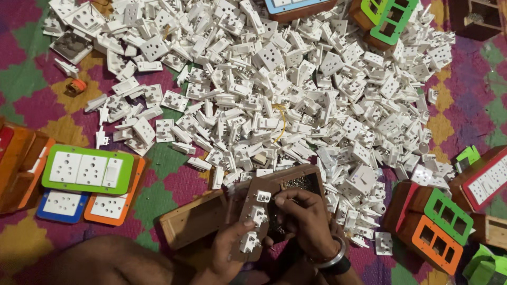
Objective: The person assembles white plastic electrical components into colored frames using small metal pins. They pick up frames, insert components, and secure them with pins from a wooden box, then place the completed units aside.
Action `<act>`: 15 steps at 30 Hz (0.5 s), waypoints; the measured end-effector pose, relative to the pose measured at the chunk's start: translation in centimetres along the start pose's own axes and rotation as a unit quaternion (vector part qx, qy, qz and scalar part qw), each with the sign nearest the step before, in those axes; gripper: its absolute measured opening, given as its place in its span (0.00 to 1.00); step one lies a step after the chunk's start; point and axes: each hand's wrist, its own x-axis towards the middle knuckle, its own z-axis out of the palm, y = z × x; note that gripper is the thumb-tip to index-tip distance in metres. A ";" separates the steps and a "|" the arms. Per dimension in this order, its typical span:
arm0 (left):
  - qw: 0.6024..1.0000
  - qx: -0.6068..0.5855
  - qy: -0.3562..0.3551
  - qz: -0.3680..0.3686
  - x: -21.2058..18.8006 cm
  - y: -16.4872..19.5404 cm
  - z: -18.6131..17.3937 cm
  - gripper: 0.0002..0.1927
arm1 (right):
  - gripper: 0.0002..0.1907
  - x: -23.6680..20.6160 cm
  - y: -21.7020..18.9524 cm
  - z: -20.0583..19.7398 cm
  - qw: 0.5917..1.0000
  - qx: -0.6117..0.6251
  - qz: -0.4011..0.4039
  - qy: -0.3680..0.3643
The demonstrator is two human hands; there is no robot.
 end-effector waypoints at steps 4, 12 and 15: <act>1.000 -0.006 0.014 -0.004 -0.2 0.8 1.7 0.30 | 0.08 -0.4 -0.2 0.3 0.998 -0.038 -0.042 -0.011; 0.995 0.030 0.014 0.093 -1.0 2.0 4.2 0.38 | 0.07 0.0 1.0 -0.2 0.999 -0.034 -0.027 -0.004; 0.994 0.031 -0.009 0.107 -0.6 1.4 3.1 0.33 | 0.06 0.4 1.5 -0.1 0.996 -0.025 -0.081 -0.032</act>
